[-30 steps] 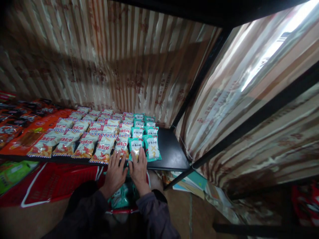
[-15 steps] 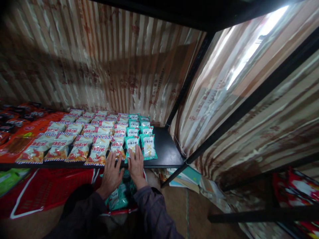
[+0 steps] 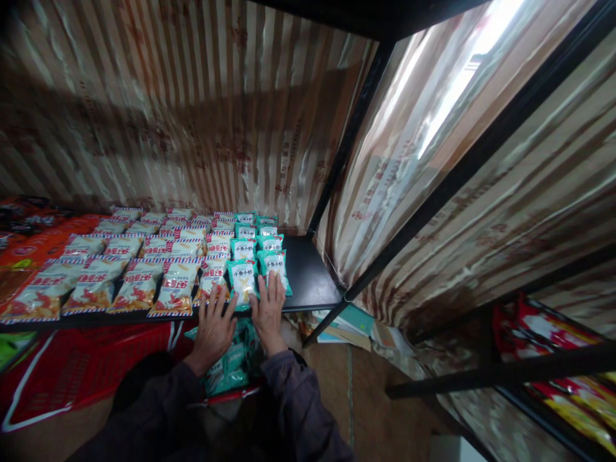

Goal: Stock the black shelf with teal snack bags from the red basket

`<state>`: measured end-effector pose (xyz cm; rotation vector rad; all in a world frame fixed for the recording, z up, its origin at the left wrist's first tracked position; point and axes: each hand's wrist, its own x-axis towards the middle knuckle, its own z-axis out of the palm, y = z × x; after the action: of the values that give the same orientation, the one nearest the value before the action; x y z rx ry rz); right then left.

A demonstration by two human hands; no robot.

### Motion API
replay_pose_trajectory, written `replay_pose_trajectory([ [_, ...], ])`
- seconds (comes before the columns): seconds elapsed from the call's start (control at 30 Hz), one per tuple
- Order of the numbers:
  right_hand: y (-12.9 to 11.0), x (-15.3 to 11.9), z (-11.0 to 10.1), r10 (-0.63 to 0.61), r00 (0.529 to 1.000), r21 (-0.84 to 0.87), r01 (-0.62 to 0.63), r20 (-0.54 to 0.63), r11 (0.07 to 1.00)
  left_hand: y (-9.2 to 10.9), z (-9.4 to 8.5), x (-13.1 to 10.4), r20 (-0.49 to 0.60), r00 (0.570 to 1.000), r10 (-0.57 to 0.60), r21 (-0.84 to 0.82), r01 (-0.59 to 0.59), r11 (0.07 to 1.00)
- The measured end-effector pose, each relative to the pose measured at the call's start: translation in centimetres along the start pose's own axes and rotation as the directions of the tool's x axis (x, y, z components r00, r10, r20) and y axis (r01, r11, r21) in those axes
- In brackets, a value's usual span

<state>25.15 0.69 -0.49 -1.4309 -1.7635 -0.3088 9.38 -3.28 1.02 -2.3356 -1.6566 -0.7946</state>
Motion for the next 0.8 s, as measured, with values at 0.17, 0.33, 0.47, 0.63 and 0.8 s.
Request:
replay_pose_trajectory([
  [0.17, 2.4, 0.7, -0.3, 0.171, 0.983, -0.004, -0.171, -0.07, 0.985, 0.5, 0.2, 0.2, 0.012, 1.0, 0.008, 0.017, -0.008, 1.0],
  [0.33, 3.2, 1.6, -0.1, 0.259, 0.966, 0.02, -0.258, -0.01, 0.966, 1.0, 0.6, 0.6, 0.0, 1.0, -0.011, 0.017, 0.011, 1.0],
  [0.47, 3.5, 1.5, 0.3, 0.268, 0.962, 0.003, -0.268, 0.043, 0.963, 1.5, 0.9, 1.0, -0.026, 0.999, -0.028, 0.001, 0.028, 1.0],
  [0.63, 3.9, 0.7, 1.0, 0.248, 0.969, -0.019, -0.248, -0.006, 0.969, 1.5, 1.4, 1.7, -0.071, 0.997, -0.029, -0.01, 0.029, 1.0],
  [0.8, 3.8, 0.6, 1.0, 0.263, 0.965, -0.066, -0.264, -0.014, 0.962, 1.1, 1.7, 2.9, -0.101, 0.995, -0.025, 0.006, 0.025, 1.0],
])
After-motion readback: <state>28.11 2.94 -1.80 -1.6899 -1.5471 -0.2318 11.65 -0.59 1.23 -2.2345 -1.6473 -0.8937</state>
